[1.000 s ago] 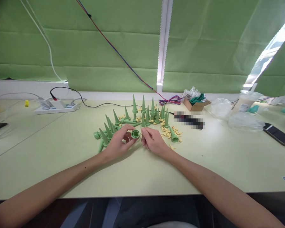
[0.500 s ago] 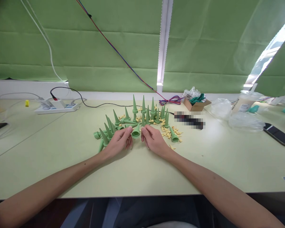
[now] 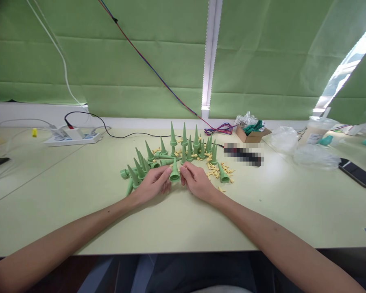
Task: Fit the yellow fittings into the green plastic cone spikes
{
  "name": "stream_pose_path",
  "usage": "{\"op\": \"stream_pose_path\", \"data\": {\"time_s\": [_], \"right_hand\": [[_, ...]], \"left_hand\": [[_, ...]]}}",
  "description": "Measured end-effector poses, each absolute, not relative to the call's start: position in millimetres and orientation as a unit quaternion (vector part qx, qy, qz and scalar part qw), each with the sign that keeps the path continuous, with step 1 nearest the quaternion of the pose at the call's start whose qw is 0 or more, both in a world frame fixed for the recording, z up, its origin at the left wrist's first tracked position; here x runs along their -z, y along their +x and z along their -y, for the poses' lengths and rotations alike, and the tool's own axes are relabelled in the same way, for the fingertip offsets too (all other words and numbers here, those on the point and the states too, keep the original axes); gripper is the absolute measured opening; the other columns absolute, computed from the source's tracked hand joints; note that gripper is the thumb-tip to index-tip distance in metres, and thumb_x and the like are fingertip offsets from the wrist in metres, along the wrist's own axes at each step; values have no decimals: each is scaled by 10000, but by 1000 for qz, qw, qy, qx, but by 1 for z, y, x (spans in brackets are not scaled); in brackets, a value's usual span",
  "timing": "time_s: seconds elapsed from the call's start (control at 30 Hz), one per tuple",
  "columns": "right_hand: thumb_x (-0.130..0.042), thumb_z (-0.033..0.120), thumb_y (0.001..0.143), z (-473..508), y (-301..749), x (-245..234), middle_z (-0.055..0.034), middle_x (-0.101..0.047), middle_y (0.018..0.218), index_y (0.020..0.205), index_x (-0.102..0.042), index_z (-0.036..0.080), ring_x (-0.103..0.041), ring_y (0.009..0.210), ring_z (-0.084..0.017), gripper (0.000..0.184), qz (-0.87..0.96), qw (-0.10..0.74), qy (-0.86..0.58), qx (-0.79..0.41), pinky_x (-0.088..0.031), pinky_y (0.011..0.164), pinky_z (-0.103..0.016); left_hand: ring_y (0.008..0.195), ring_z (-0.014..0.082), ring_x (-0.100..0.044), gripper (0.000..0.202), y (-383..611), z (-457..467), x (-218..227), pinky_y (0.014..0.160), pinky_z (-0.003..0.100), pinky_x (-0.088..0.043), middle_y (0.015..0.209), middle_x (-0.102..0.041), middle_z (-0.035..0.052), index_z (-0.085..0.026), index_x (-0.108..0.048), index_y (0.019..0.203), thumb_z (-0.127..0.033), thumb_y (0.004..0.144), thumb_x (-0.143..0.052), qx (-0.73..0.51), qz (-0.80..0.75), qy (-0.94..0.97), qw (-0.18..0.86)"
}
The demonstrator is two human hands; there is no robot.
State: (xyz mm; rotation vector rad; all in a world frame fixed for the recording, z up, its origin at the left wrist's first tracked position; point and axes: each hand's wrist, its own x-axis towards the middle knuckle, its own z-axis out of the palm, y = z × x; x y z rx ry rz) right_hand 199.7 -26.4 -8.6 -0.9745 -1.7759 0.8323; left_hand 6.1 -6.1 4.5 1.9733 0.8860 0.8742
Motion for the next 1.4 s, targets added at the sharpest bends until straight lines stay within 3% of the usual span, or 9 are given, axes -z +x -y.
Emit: {"op": "stream_pose_path", "data": {"time_s": [0.33, 0.83, 1.03, 1.23, 1.4], "right_hand": [[-350, 589, 1011, 27, 200, 7, 39, -566, 617, 805, -418, 237, -451, 422, -112, 414, 711, 443, -398, -374, -380, 485, -270], [-346, 559, 1023, 25, 201, 10, 60, -539, 560, 764, -398, 226, -458, 411, -94, 425, 717, 442, -401, -361, -384, 488, -242], [-342, 556, 1027, 24, 201, 10, 56, -540, 549, 736, -382, 228, -462, 426, -97, 440, 723, 439, -403, -348, -395, 514, -244], [-352, 582, 1014, 25, 200, 9, 47, -543, 530, 706, -377, 231, -475, 441, -110, 467, 730, 434, -406, -337, -406, 532, -256], [-361, 571, 1015, 25, 199, 8, 41, -539, 520, 686, -408, 224, -483, 439, -108, 480, 724, 439, -405, -347, -412, 527, -252]], "left_hand": [[498, 121, -521, 362, 5, 6, -5, 506, 234, -436, 555, -495, -46, -187, -512, 825, -500, 990, -438, -346, -345, 788, 376], [593, 97, -539, 246, 7, 5, -6, 478, 212, -474, 865, -513, 21, -176, -524, 883, -415, 925, -564, -368, -332, 805, 327], [601, 96, -538, 233, 6, 5, -6, 483, 212, -484, 912, -514, 27, -185, -522, 935, -411, 915, -578, -375, -328, 812, 303], [598, 98, -522, 194, 6, 6, -4, 489, 203, -470, 831, -509, 2, -195, -495, 939, -372, 918, -572, -372, -323, 817, 298], [607, 94, -506, 154, 6, 5, -3, 494, 212, -462, 915, -503, 23, -195, -518, 965, -342, 934, -556, -376, -315, 825, 281]]}}
